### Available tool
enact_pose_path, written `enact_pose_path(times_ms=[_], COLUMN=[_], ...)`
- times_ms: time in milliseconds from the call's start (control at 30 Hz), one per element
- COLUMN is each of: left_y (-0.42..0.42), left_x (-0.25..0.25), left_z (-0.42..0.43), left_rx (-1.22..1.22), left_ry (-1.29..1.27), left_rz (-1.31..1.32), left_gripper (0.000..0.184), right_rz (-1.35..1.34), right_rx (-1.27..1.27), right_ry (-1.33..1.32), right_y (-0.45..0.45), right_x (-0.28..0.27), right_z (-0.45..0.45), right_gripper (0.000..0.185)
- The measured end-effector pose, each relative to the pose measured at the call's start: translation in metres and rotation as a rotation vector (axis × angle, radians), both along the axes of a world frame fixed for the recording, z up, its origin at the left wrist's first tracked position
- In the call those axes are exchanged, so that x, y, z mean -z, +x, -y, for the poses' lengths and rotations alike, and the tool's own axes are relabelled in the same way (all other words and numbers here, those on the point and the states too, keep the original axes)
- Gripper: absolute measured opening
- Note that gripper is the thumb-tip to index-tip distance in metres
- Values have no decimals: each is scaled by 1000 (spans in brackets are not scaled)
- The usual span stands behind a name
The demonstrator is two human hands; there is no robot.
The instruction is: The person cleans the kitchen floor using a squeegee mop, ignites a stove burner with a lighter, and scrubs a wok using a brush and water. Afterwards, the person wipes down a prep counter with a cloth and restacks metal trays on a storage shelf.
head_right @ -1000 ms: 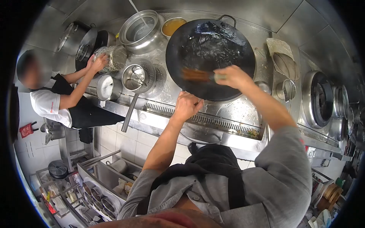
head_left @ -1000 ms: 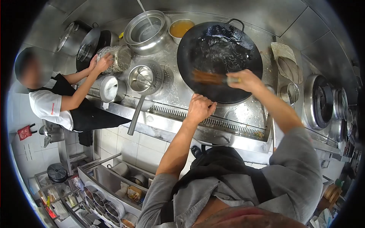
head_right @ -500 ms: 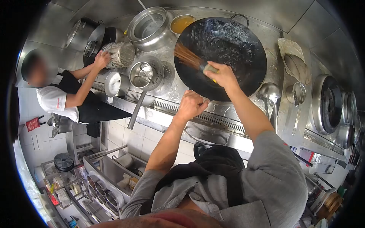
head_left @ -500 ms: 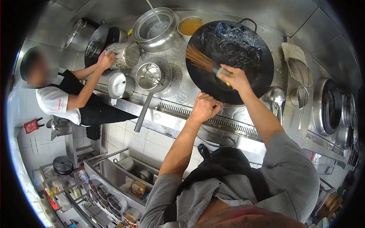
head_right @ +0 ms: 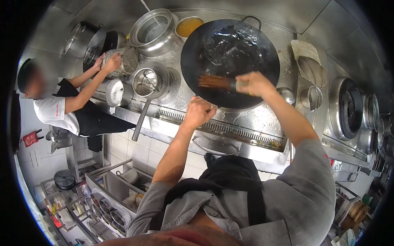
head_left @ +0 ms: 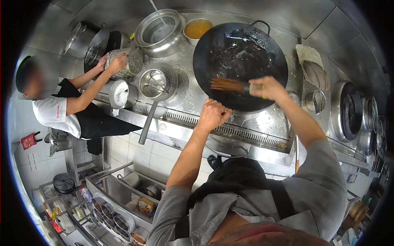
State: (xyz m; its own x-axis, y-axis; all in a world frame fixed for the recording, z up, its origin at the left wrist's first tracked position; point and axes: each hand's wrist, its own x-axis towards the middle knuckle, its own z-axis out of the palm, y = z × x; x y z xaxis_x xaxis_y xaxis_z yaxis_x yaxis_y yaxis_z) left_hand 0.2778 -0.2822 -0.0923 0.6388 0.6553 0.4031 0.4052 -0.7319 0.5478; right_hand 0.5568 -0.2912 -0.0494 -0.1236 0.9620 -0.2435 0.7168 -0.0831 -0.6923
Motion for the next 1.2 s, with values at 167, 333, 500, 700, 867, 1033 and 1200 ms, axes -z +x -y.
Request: enact_pose_path(times_ms=[167,333,500,700,867,1033,1200], left_y=[2,1,1,1,3,1,1], left_x=[-3,-3,-3,-9,-5,-4,-5], left_z=[1,0,0,-1,0,0,1], left_rx=[8,19,1,21,36,35,34], left_ry=[-19,-5,-7,-41,1,-6,-19], left_rz=[-58,-28,-35,-70,-61,-100,-81], left_gripper=[22,21,22,23,23,22,22], right_rz=[316,-12,68,573,192,-68,568], right_rx=[522,329,102,271,272,132,292], right_ry=[296,120,-166,310,226,-162,-5], right_y=[-26,-55,34,75,-22,7,116], right_x=[10,22,-9,6,33,-9,-37], right_z=[-104,-33,38,-91,-71,48,18], right_gripper=[39,49,54,39,44,52,37])
